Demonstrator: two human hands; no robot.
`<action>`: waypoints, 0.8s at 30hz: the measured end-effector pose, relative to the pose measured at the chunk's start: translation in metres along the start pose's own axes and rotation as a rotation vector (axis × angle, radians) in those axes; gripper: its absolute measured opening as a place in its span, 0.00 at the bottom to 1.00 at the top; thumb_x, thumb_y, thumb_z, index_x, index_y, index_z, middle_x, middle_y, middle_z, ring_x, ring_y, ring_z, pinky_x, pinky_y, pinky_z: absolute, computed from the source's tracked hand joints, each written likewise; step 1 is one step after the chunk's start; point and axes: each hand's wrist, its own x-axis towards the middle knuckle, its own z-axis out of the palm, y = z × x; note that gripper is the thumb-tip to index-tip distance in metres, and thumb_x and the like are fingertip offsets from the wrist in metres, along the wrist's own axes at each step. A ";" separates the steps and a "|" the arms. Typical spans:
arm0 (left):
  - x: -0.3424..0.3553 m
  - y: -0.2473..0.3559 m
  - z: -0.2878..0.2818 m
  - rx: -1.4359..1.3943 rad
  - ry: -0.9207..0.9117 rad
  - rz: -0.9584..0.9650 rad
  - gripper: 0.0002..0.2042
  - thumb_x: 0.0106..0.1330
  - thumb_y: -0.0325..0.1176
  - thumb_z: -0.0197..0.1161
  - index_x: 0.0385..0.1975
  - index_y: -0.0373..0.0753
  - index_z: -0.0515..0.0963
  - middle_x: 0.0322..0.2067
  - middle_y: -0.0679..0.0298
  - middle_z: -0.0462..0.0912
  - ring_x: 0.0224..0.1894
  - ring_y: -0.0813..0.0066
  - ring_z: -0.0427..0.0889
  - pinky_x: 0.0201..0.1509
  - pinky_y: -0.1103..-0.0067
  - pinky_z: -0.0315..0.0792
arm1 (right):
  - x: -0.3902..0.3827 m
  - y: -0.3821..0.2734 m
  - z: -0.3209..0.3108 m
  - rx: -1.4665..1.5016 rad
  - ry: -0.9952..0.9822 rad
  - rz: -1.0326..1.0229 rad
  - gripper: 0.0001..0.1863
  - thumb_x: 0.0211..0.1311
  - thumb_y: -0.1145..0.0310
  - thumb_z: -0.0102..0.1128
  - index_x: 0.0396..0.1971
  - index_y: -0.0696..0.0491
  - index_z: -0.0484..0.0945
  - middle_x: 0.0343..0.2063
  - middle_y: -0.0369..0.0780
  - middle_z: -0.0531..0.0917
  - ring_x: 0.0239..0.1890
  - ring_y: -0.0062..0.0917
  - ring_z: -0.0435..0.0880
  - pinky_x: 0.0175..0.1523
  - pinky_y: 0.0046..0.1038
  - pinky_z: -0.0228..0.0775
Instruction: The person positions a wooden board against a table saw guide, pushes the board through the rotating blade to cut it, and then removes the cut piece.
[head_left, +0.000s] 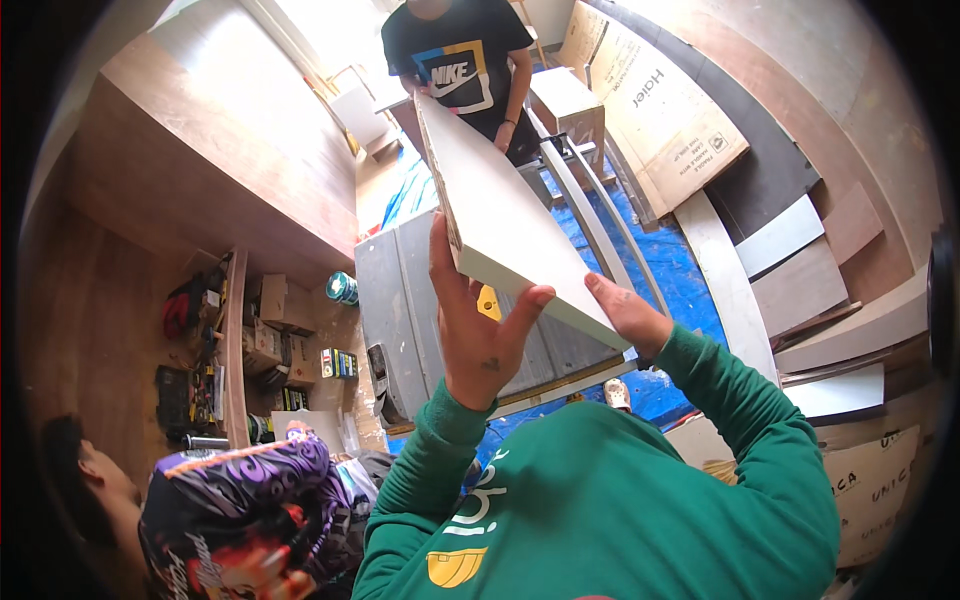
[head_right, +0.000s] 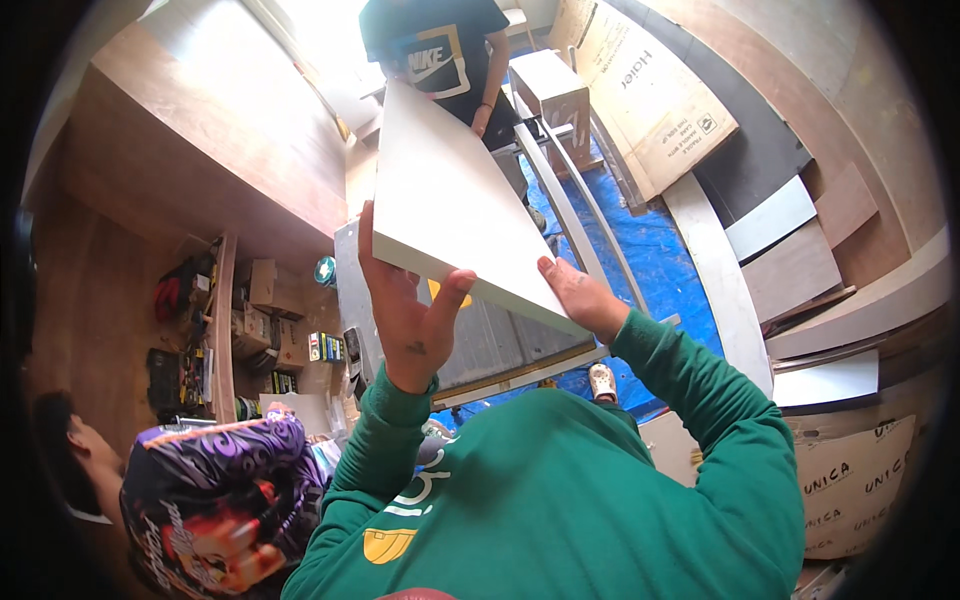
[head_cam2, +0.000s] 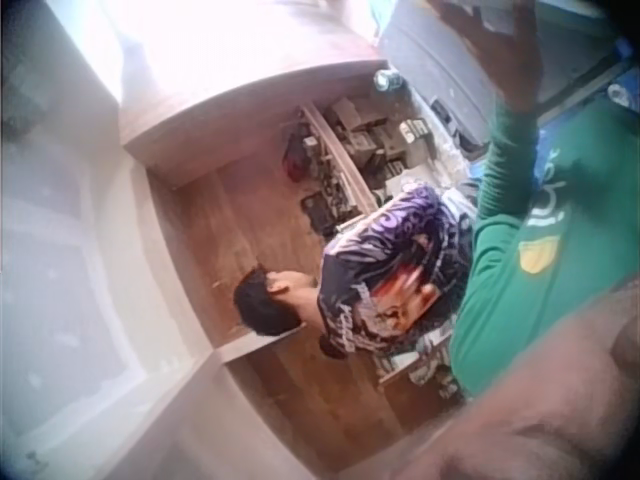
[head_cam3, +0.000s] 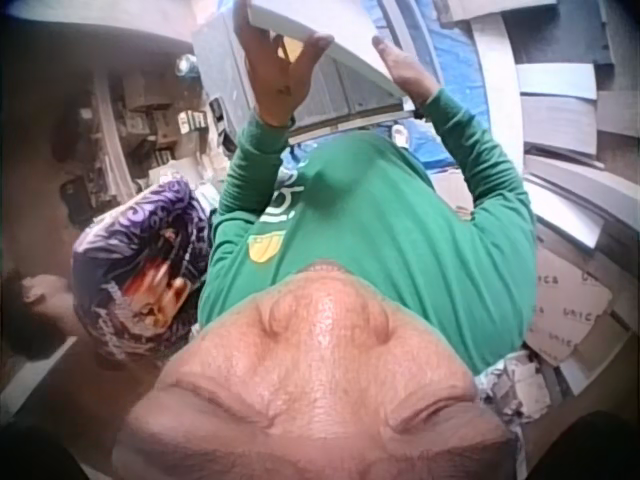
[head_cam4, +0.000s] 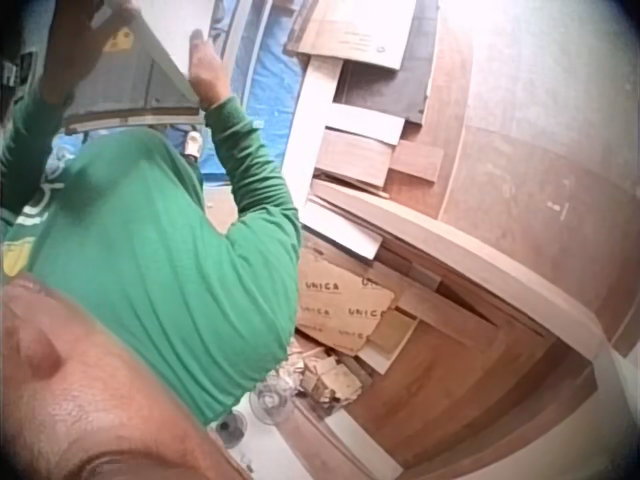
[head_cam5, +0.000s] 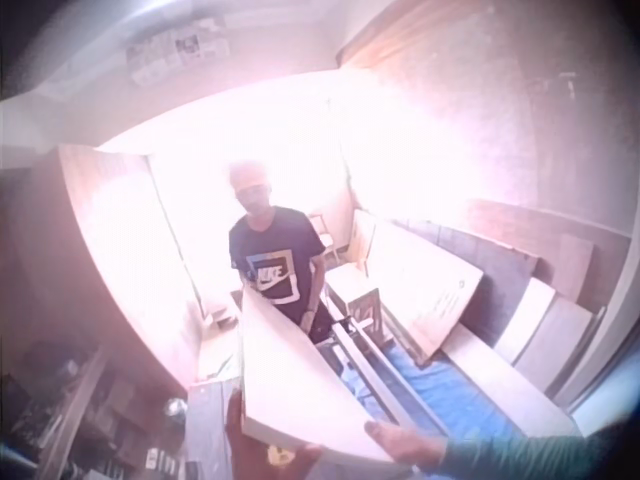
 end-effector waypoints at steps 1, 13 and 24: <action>0.000 -0.001 0.000 0.020 -0.010 0.009 0.57 0.65 0.37 0.80 0.83 0.33 0.40 0.73 0.43 0.63 0.70 0.51 0.76 0.71 0.61 0.75 | 0.003 0.006 0.001 -0.009 0.021 0.001 0.37 0.87 0.38 0.37 0.63 0.61 0.73 0.50 0.43 0.83 0.50 0.24 0.80 0.60 0.28 0.72; -0.048 -0.019 -0.006 0.451 -0.010 0.091 0.52 0.62 0.45 0.81 0.80 0.30 0.55 0.76 0.35 0.61 0.78 0.36 0.64 0.79 0.57 0.63 | 0.031 0.127 0.015 0.092 0.078 -0.003 0.40 0.89 0.45 0.34 0.81 0.65 0.51 0.74 0.52 0.70 0.76 0.35 0.69 0.79 0.31 0.59; -0.079 -0.033 0.007 0.339 0.014 0.003 0.48 0.60 0.36 0.82 0.79 0.31 0.62 0.75 0.34 0.63 0.75 0.37 0.70 0.73 0.59 0.74 | 0.019 0.098 0.045 0.096 0.017 -0.023 0.34 0.90 0.46 0.29 0.77 0.57 0.62 0.67 0.47 0.78 0.67 0.31 0.81 0.73 0.34 0.72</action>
